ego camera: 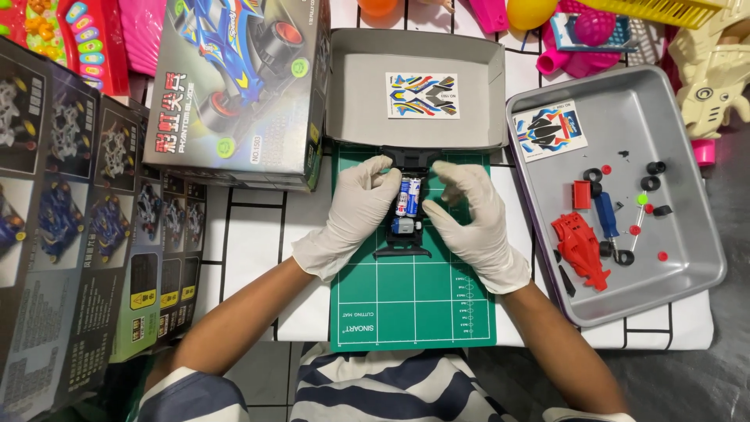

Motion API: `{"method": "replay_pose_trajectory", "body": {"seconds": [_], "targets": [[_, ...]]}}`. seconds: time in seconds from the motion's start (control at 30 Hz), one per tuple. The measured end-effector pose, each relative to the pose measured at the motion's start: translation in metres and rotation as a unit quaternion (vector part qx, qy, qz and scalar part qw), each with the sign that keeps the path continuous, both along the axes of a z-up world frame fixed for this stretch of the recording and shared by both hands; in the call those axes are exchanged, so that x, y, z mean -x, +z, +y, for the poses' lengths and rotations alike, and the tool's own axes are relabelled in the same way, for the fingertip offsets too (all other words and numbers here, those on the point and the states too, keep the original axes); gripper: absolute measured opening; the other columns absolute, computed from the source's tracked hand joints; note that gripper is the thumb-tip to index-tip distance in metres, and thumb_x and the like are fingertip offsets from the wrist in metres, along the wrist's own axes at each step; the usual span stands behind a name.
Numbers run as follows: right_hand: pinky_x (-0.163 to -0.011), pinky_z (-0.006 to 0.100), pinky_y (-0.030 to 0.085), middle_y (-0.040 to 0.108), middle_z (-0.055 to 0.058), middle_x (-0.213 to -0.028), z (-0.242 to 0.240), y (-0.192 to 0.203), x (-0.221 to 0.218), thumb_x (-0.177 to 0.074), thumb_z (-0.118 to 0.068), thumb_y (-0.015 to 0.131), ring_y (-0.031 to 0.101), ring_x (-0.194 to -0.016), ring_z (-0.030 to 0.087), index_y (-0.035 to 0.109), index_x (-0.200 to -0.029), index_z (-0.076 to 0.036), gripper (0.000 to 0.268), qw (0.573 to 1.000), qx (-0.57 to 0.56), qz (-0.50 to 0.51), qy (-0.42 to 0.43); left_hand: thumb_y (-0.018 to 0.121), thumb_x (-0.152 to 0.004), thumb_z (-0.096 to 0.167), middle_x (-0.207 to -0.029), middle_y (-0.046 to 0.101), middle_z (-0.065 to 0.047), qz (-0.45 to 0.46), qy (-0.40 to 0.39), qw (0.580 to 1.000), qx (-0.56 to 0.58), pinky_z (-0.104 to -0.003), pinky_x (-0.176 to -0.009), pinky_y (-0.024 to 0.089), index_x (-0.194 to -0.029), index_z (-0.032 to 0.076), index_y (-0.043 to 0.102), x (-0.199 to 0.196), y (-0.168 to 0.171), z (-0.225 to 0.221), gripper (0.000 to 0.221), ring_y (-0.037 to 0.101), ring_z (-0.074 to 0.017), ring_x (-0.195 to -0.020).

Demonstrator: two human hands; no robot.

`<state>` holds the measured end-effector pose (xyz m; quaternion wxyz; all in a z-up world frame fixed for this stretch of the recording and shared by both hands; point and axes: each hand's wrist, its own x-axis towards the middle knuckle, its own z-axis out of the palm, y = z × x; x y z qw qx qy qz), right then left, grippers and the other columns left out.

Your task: Assembling a mini 4WD toy car by installing the motor, gears, and other internal components into the chassis.

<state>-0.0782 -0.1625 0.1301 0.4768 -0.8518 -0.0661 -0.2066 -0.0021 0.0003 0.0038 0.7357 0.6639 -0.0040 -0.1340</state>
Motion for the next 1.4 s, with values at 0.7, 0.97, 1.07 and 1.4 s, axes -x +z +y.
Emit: {"method": "replay_pose_trajectory", "body": {"seconds": [0.7,0.97,1.07,1.4], "targets": [[-0.073,0.039,0.058,0.057,0.011,-0.109,0.018,-0.009,-0.003,-0.088,-0.001,0.076,0.065,-0.079,0.024,0.071,-0.132,-0.003,0.044,0.993,0.090,-0.064,0.042,0.067,-0.095,0.010,-0.079,0.077,-0.013,-0.012,0.001,1.000,0.001,-0.029,-0.079,0.059,-0.118,0.000,0.073,0.004,0.011,-0.007,0.026,0.064,-0.0074,-0.083],[-0.079,0.035,0.054,0.045,0.011,-0.105,0.020,-0.009,-0.005,-0.088,0.002,0.070,0.058,-0.082,0.028,0.068,-0.135,-0.002,0.047,0.991,0.103,-0.063,0.060,0.069,-0.095,0.009,-0.078,0.076,-0.012,-0.031,-0.002,1.000,0.004,-0.029,-0.077,0.058,-0.116,-0.002,0.074,0.003,0.013,-0.006,0.024,0.062,-0.0065,-0.081],[-0.079,0.035,0.053,0.044,0.010,-0.105,0.016,-0.013,-0.004,-0.087,0.002,0.071,0.056,-0.084,0.028,0.069,-0.134,-0.002,0.047,0.992,0.098,-0.061,0.056,0.067,-0.095,0.008,-0.076,0.076,-0.011,-0.037,-0.004,0.999,-0.002,-0.028,-0.076,0.058,-0.116,-0.001,0.074,-0.001,0.004,-0.007,0.024,0.063,-0.0066,-0.081],[-0.072,0.031,0.054,0.053,0.005,-0.095,0.017,-0.016,0.001,-0.089,-0.009,0.082,0.062,-0.078,0.023,0.079,-0.105,-0.008,0.017,0.991,0.068,-0.115,0.008,0.068,-0.092,0.007,-0.066,0.072,-0.005,-0.039,0.012,0.999,-0.023,-0.022,-0.069,0.056,-0.114,0.000,0.075,0.000,0.005,-0.004,0.024,0.062,-0.0033,-0.073]]}}
